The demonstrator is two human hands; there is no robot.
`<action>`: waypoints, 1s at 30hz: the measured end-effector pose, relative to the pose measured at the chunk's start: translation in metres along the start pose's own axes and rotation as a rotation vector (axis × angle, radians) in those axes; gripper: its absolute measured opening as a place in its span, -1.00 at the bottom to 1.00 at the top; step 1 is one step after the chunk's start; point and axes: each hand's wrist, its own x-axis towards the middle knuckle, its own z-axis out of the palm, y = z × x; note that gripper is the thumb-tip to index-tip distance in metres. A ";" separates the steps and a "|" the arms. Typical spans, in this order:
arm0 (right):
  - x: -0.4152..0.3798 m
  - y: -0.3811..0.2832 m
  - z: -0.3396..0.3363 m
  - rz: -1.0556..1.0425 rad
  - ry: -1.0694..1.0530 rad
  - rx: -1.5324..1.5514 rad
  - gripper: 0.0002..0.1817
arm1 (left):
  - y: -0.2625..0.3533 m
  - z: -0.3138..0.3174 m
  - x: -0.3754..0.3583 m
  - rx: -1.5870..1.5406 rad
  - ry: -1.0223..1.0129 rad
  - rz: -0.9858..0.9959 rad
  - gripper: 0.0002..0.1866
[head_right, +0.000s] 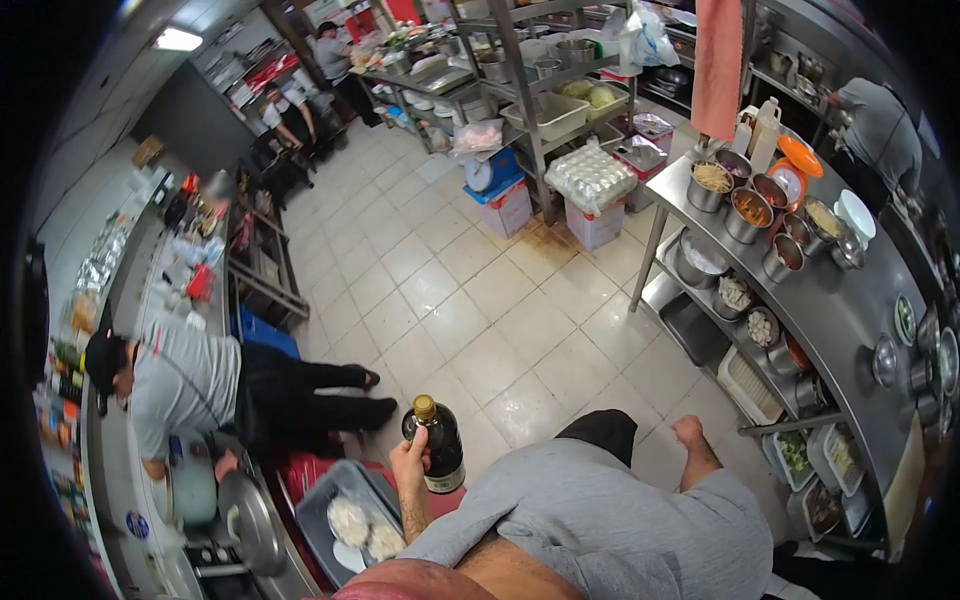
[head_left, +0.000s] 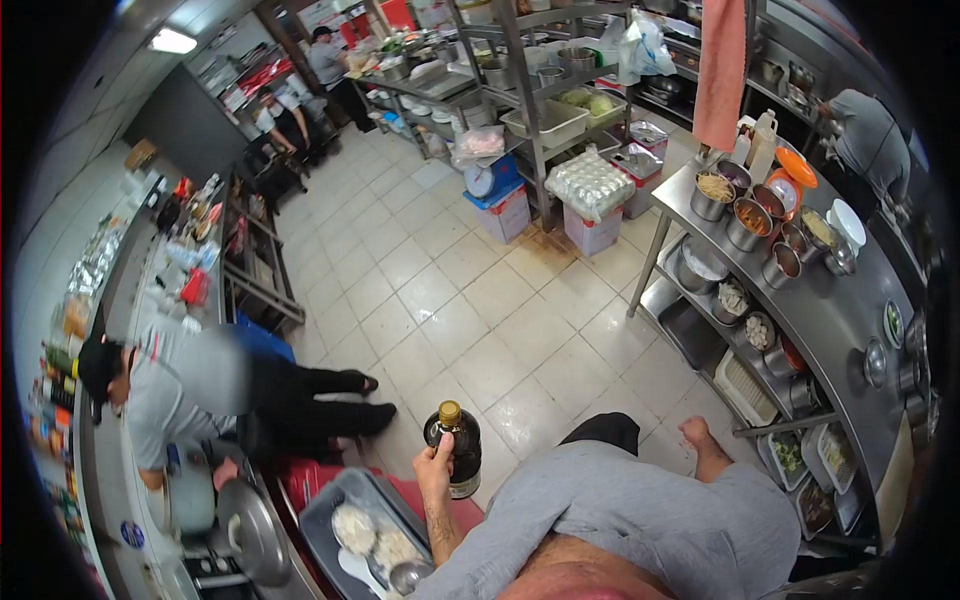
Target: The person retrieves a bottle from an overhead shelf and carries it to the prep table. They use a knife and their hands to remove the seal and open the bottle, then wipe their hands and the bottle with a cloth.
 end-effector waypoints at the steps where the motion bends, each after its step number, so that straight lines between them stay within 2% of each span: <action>1: 0.006 -0.007 0.001 0.045 0.049 0.090 -0.82 | 0.010 0.008 0.024 -0.006 0.000 0.008 -0.59; 4: 0.036 -0.043 0.017 0.123 0.004 0.127 -0.79 | 0.032 0.035 0.095 -0.010 -0.017 -0.003 -0.59; 8: 0.092 -0.125 0.025 0.091 -0.062 0.153 -0.84 | 0.064 0.082 0.174 -0.018 0.013 -0.009 -0.56; 10: 0.122 -0.181 0.011 -0.007 -0.140 0.080 -0.86 | 0.090 0.103 0.201 -0.002 0.017 -0.008 -0.55; 11: 0.144 -0.206 0.007 -0.160 -0.089 0.074 -0.84 | 0.103 0.114 0.217 -0.063 0.001 0.013 -0.55; 12: 0.169 -0.233 0.007 -0.227 0.001 0.114 -0.83 | 0.114 0.125 0.234 -0.117 -0.024 0.023 -0.56; 13: 0.198 -0.258 0.002 -0.465 0.114 -0.170 -0.81 | 0.122 0.137 0.251 -0.125 -0.037 0.017 -0.56; 14: 0.222 -0.288 -0.005 -0.549 0.162 -0.285 -0.75 | 0.132 0.153 0.267 -0.113 -0.022 0.025 -0.57; 15: 0.223 -0.328 -0.016 -0.499 0.213 -0.194 -0.69 | 0.141 0.168 0.283 -0.102 -0.043 0.022 -0.57; 16: 0.212 -0.373 -0.033 -0.549 0.214 -0.063 -0.64 | 0.150 0.184 0.300 -0.095 -0.065 0.022 -0.57; 18: 0.207 -0.440 -0.050 -0.571 0.263 0.216 -0.63 | 0.162 0.214 0.341 -0.040 -0.136 0.000 -0.56; 20: 0.202 -0.492 -0.066 -0.575 0.272 0.223 -0.62 | 0.170 0.246 0.387 0.024 -0.196 -0.034 -0.56; 25: 0.224 -0.517 -0.065 -0.522 0.335 0.156 -0.60 | 0.211 0.342 0.477 0.196 -0.419 0.009 -0.53; 27: 0.224 -0.517 -0.062 -0.375 0.263 0.134 -0.61 | 0.237 0.384 0.502 0.218 -0.517 0.030 -0.53; 30: 0.199 -0.531 -0.072 -0.315 0.293 0.255 -0.61 | 0.269 0.446 0.531 0.287 -0.652 0.055 -0.55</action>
